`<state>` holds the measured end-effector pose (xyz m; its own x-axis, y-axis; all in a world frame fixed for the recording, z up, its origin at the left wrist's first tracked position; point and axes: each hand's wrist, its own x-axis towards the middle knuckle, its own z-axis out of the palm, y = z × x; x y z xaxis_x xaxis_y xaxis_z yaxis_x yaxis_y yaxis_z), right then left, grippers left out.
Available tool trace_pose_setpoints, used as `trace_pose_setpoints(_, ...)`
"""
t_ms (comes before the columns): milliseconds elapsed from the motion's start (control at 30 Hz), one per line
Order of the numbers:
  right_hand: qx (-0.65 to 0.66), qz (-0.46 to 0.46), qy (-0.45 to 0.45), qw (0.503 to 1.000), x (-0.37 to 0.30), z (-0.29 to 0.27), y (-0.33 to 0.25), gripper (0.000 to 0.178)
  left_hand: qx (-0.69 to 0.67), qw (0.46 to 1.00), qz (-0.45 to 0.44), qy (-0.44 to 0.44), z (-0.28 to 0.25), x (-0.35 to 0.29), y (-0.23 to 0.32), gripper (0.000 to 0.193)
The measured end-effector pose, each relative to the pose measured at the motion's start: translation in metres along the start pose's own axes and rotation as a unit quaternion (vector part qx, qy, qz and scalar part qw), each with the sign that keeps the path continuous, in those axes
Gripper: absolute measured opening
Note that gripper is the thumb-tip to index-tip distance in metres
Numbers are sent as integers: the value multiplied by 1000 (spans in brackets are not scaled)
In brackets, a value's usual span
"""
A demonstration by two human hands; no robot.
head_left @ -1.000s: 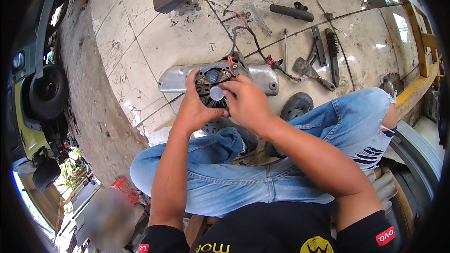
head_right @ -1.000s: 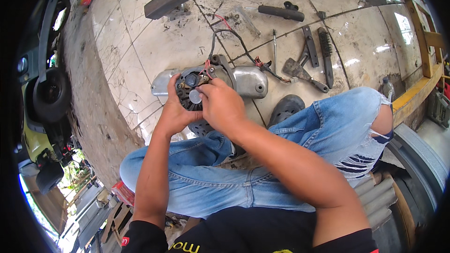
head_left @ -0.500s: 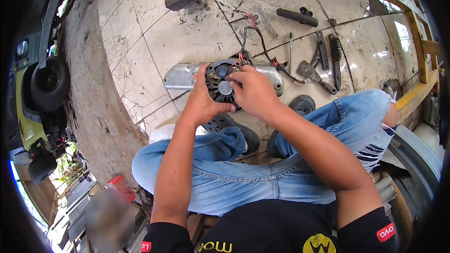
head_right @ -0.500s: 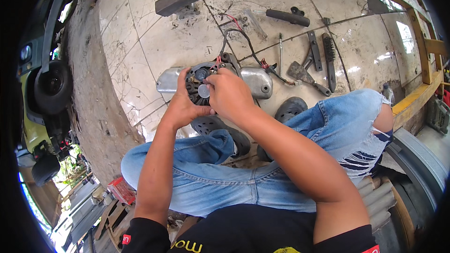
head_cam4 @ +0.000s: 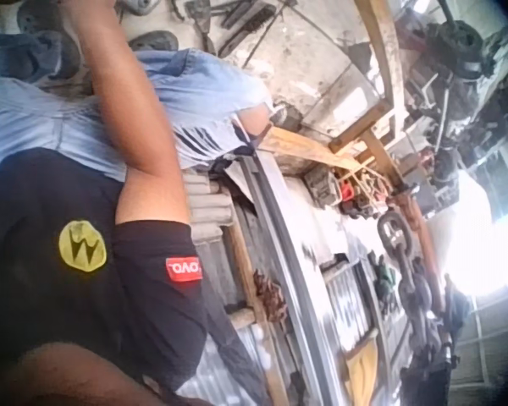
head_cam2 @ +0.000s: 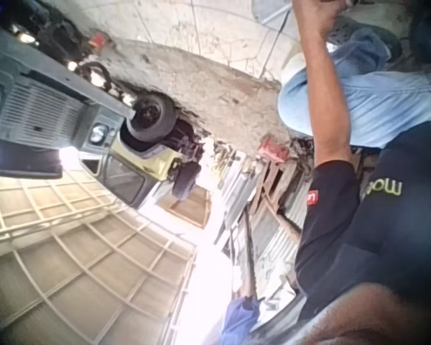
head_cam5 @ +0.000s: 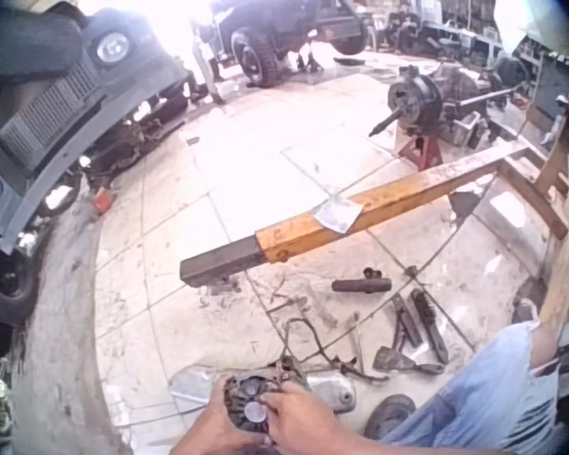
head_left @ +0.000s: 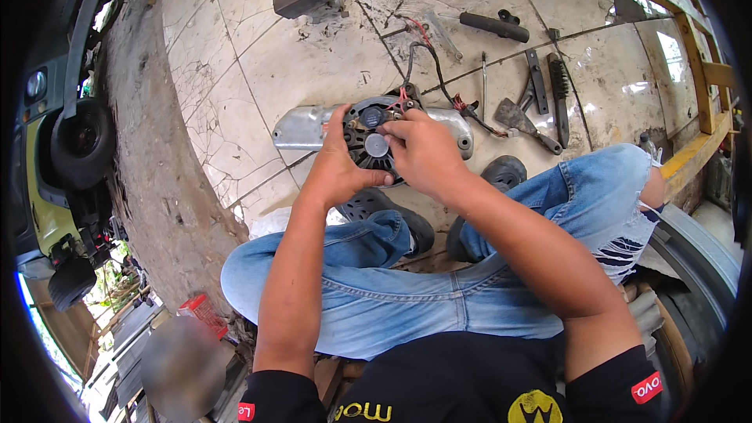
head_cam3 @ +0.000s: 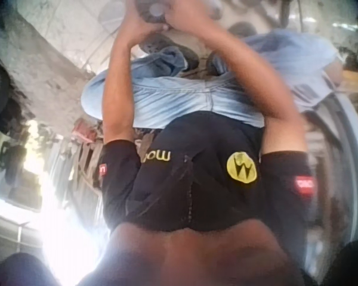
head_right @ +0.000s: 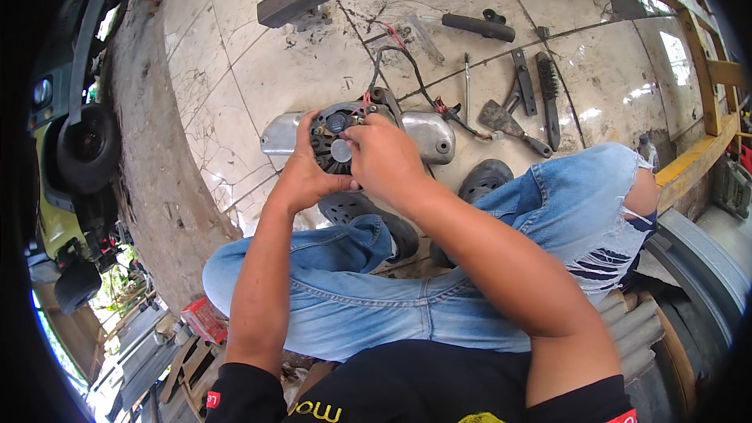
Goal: The person sits on the floor and works on a small electric motor, using a hammer to tap components and a screwdriver to adjust internal parts. The person handles the motor casing and internal wiring throughout the process.
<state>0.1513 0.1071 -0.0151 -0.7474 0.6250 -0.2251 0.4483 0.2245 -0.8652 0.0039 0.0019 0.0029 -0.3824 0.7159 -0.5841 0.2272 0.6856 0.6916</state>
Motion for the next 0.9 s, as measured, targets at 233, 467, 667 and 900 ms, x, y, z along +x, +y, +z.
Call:
trace_pose_setpoints(233,68,54,16,996,-4,-2,-6,22,-5,1000,-10,-1,1,0,5,133)
trace_pose_setpoints(467,106,82,17,991,-13,-4,-8,22,-12,1000,6,14,5,0,-3,133)
trace_pose_setpoints(667,113,87,29,989,-14,1,-10,21,13,1000,-2,21,5,0,-6,133)
trace_pose_setpoints(900,116,128,-37,984,-16,-15,-14,23,23,999,5,28,7,-1,-8,135)
